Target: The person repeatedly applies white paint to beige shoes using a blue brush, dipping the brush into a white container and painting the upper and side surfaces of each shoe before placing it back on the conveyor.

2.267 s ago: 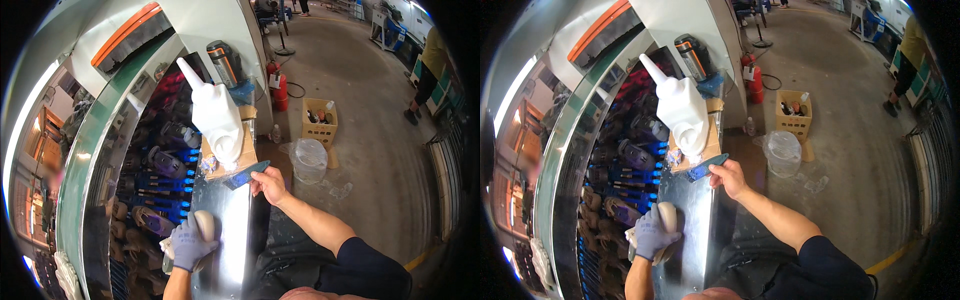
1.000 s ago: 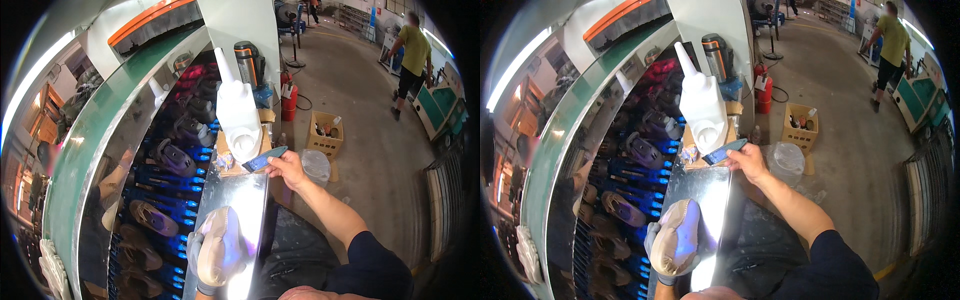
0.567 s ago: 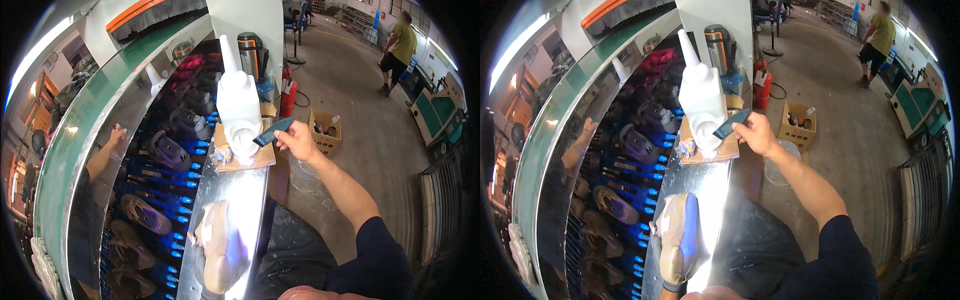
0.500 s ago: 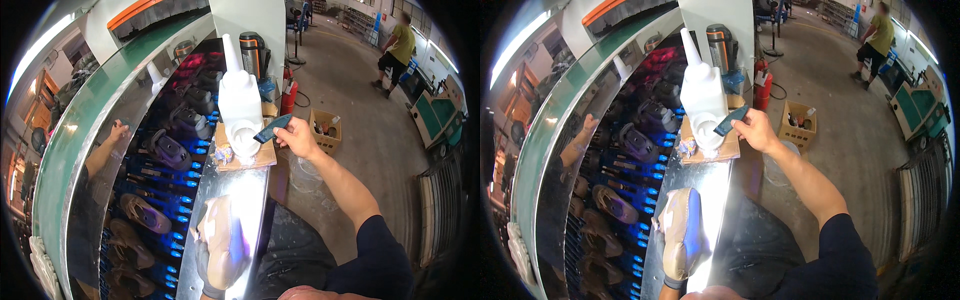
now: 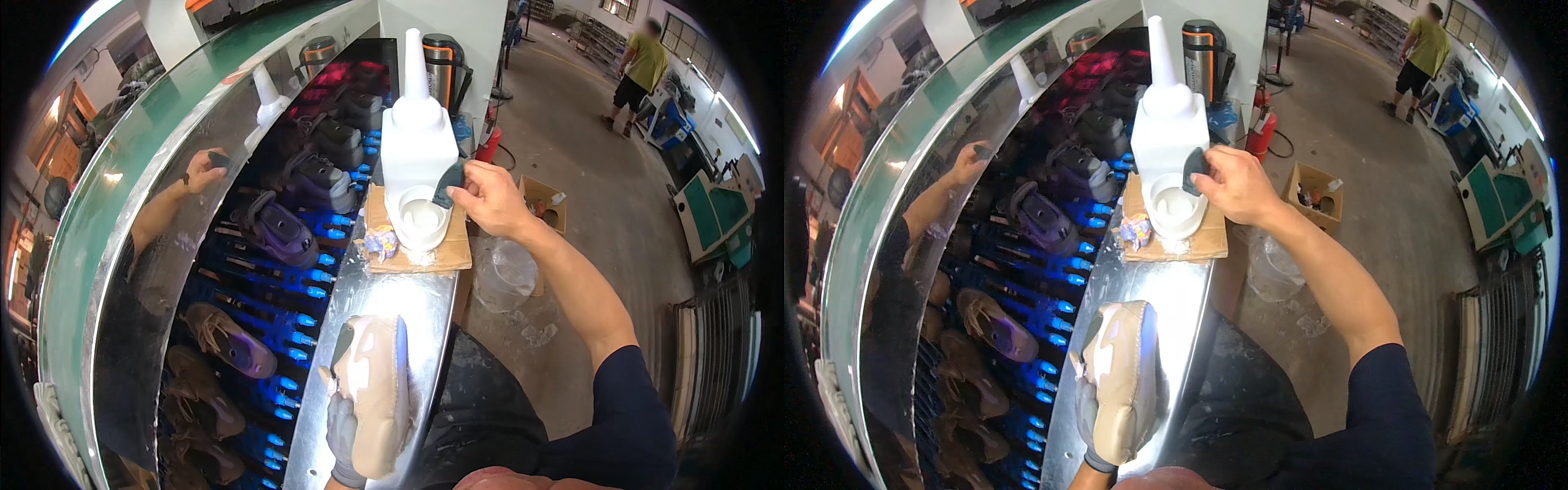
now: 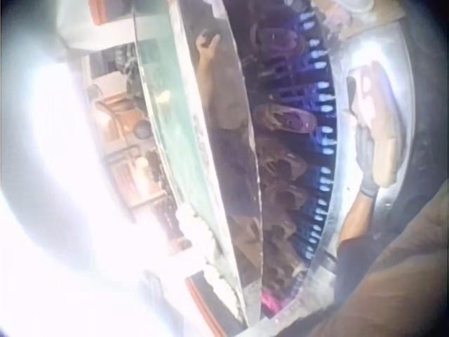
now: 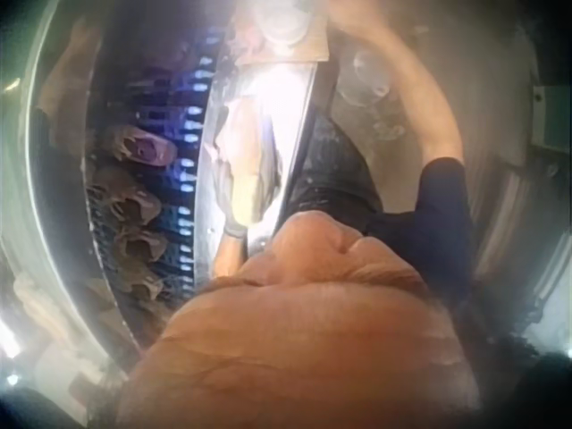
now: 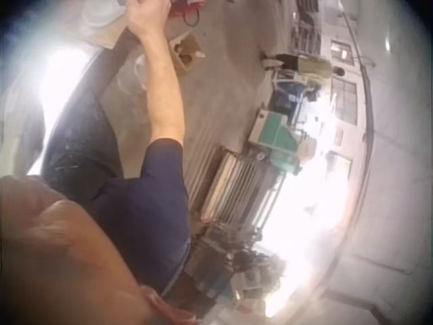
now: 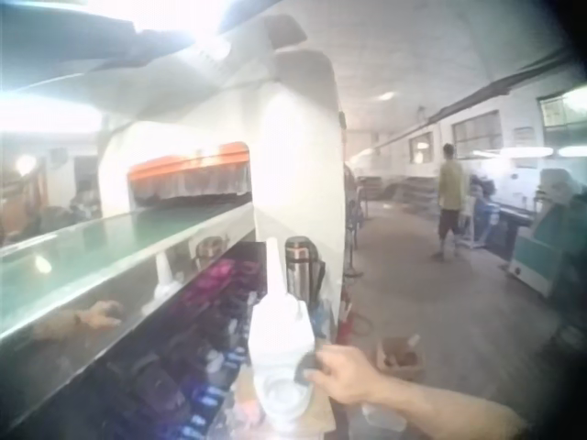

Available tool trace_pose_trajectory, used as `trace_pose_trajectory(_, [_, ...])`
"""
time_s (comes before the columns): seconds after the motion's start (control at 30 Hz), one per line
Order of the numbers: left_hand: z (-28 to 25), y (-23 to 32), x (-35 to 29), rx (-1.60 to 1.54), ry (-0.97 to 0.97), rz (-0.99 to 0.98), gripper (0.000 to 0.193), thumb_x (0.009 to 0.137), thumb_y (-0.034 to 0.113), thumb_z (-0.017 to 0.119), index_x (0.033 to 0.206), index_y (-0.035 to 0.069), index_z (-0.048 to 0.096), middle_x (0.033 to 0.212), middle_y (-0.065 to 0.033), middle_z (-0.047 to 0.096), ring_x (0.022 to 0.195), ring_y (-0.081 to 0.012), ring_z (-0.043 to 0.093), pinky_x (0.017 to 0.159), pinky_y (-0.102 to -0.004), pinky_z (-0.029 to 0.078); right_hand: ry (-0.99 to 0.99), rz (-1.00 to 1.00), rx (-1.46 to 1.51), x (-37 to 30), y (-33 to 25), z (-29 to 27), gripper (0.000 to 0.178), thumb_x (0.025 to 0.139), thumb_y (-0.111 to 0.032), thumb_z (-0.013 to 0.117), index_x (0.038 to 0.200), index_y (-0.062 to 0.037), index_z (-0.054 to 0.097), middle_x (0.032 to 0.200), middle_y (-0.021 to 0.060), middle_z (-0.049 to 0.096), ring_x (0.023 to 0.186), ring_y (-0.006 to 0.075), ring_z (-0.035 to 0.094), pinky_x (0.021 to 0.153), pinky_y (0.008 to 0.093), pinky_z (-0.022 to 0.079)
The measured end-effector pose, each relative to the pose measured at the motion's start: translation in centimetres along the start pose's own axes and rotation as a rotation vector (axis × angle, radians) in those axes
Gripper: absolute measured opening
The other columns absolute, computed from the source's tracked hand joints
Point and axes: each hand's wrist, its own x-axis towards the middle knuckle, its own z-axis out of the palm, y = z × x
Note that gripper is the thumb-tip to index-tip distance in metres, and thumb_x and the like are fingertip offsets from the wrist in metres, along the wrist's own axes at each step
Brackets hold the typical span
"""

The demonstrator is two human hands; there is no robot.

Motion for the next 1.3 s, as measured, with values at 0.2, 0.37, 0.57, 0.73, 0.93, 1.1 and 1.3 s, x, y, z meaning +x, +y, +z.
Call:
trace_pose_trajectory(0.2, [-0.2,0.1,0.2,-0.066,-0.009,-0.025,0.063,0.083,0.039,0.085,0.133,0.003,0.068,0.128,-0.0236,0.065,0.113,-0.0440,0.066,0.101,-0.0536,0.053,-0.060,-0.054,-0.004,0.8,-2.3,1.3,0.023,0.090,-0.009,0.077,0.084,0.0056,0.060,0.078,0.0115,0.059,0.065,0.0197,0.064,0.061,0.0358,0.049])
trace_pose_trajectory(0.37, [0.1,0.3,0.5,-0.078,-0.049,-0.071,0.063,0.084,0.039,0.085,0.133,0.003,0.068,0.127,-0.0237,0.066,0.113,-0.0446,0.066,0.101,-0.0542,0.054,-0.218,0.003,-0.169,1.0,-0.9,3.9,0.021,0.090,-0.013,0.075,0.091,0.0065,0.068,0.086,0.0180,0.067,0.075,0.0298,0.070,0.070,0.0411,0.055])
trace_pose_trajectory(0.57, [-0.1,0.6,0.5,-0.045,-0.051,-0.073,0.062,0.084,0.040,0.084,0.133,0.004,0.069,0.126,-0.0239,0.066,0.113,-0.0452,0.066,0.101,-0.0549,0.054,-0.239,0.058,-0.126,1.4,-1.3,3.2,0.019,0.090,-0.013,0.075,0.093,0.0053,0.070,0.077,0.0136,0.067,0.072,0.0217,0.069,0.068,0.0396,0.054])
trace_pose_trajectory(0.73, [-0.2,0.8,-0.2,0.003,-0.020,-0.026,0.062,0.084,0.041,0.084,0.132,0.005,0.069,0.126,-0.0240,0.066,0.113,-0.0458,0.066,0.101,-0.0554,0.055,-0.130,0.348,0.240,1.1,0.2,2.4,0.018,0.096,-0.014,0.075,0.099,0.0033,0.073,0.080,0.0025,0.072,0.072,0.0100,0.067,0.067,0.0305,0.057])
trace_pose_trajectory(0.93, [2.8,2.3,-1.4,-0.370,-0.081,-0.315,0.061,0.084,0.041,0.084,0.132,0.005,0.070,0.125,-0.0241,0.066,0.113,-0.0464,0.067,0.101,-0.0561,0.055,-0.032,0.611,0.686,-0.6,2.0,2.5,0.018,0.099,-0.015,0.074,0.106,0.0007,0.073,0.095,0.0091,0.077,0.078,0.0152,0.074,0.070,0.0295,0.062])
trace_pose_trajectory(1.1, [3.6,3.5,-2.3,-2.444,0.219,-1.325,0.060,0.085,0.037,0.083,0.134,0.006,0.068,0.130,-0.0241,0.064,0.121,-0.0453,0.063,0.103,-0.0567,0.054,0.068,0.600,1.187,-4.0,4.2,1.4,0.020,0.102,-0.014,0.070,0.109,0.0055,0.070,0.097,0.0163,0.078,0.079,0.0201,0.077,0.067,0.0301,0.064])
trace_pose_trajectory(1.3, [-1.6,2.5,-1.6,-3.962,0.094,-2.111,0.060,0.086,0.032,0.081,0.137,0.005,0.065,0.137,-0.0241,0.061,0.131,-0.0434,0.058,0.107,-0.0563,0.053,-0.123,0.837,1.266,-10.3,1.2,3.9,0.019,0.099,-0.012,0.075,0.108,0.0046,0.070,0.094,0.0162,0.077,0.078,0.0221,0.077,0.065,0.0303,0.064])
